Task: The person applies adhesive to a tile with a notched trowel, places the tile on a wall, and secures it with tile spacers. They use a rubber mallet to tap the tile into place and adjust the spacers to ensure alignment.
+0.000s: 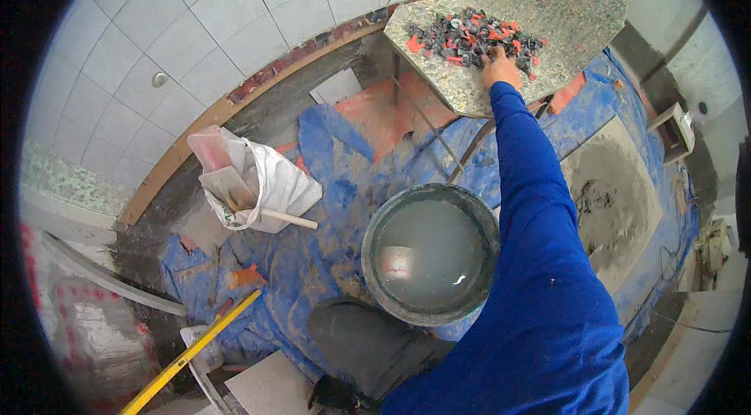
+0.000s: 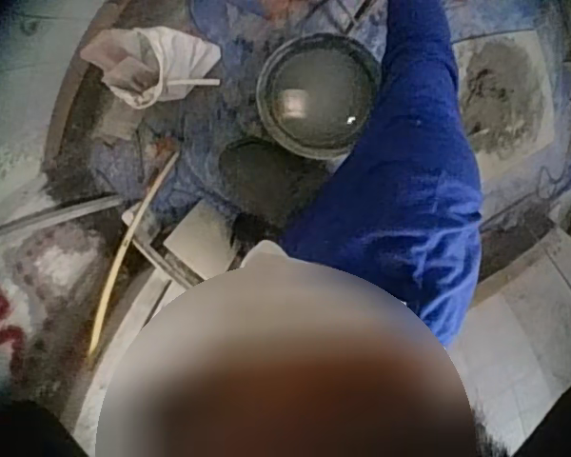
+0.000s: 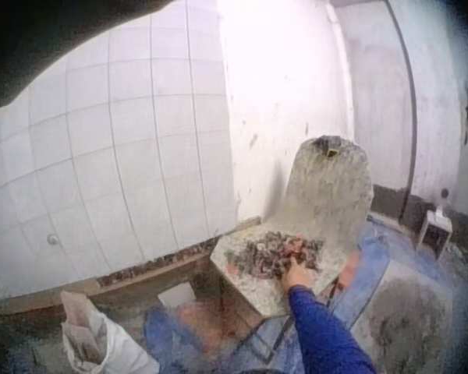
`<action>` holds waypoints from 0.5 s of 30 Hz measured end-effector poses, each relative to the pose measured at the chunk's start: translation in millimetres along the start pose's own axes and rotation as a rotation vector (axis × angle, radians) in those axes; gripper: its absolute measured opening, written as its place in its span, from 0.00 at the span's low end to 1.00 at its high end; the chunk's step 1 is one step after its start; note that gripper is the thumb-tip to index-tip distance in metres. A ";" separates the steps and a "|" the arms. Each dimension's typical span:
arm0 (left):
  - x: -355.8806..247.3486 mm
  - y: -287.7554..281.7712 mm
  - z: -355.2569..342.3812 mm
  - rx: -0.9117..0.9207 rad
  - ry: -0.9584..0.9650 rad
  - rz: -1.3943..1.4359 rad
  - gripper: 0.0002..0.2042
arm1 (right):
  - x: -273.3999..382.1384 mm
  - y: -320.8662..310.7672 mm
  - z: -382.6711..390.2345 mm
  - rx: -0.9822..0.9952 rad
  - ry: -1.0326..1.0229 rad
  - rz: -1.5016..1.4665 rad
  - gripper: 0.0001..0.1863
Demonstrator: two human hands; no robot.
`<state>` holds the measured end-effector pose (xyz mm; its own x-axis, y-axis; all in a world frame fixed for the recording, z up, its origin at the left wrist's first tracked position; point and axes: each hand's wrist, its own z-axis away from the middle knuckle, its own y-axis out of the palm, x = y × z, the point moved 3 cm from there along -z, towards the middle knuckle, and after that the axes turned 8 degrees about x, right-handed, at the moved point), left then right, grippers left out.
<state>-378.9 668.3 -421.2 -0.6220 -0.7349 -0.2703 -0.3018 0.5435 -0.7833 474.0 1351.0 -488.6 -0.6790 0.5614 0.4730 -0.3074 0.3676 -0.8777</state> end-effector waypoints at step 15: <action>31.4 -78.4 75.0 -0.015 -0.061 -0.147 0.13 | -40.3 6.9 -19.4 -0.384 0.031 -0.349 0.18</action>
<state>-320.6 572.1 -410.3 -0.5251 -0.8301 -0.1874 -0.3972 0.4338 -0.8087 512.1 1345.3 -512.2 -0.5577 0.3766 0.7397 -0.2411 0.7793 -0.5785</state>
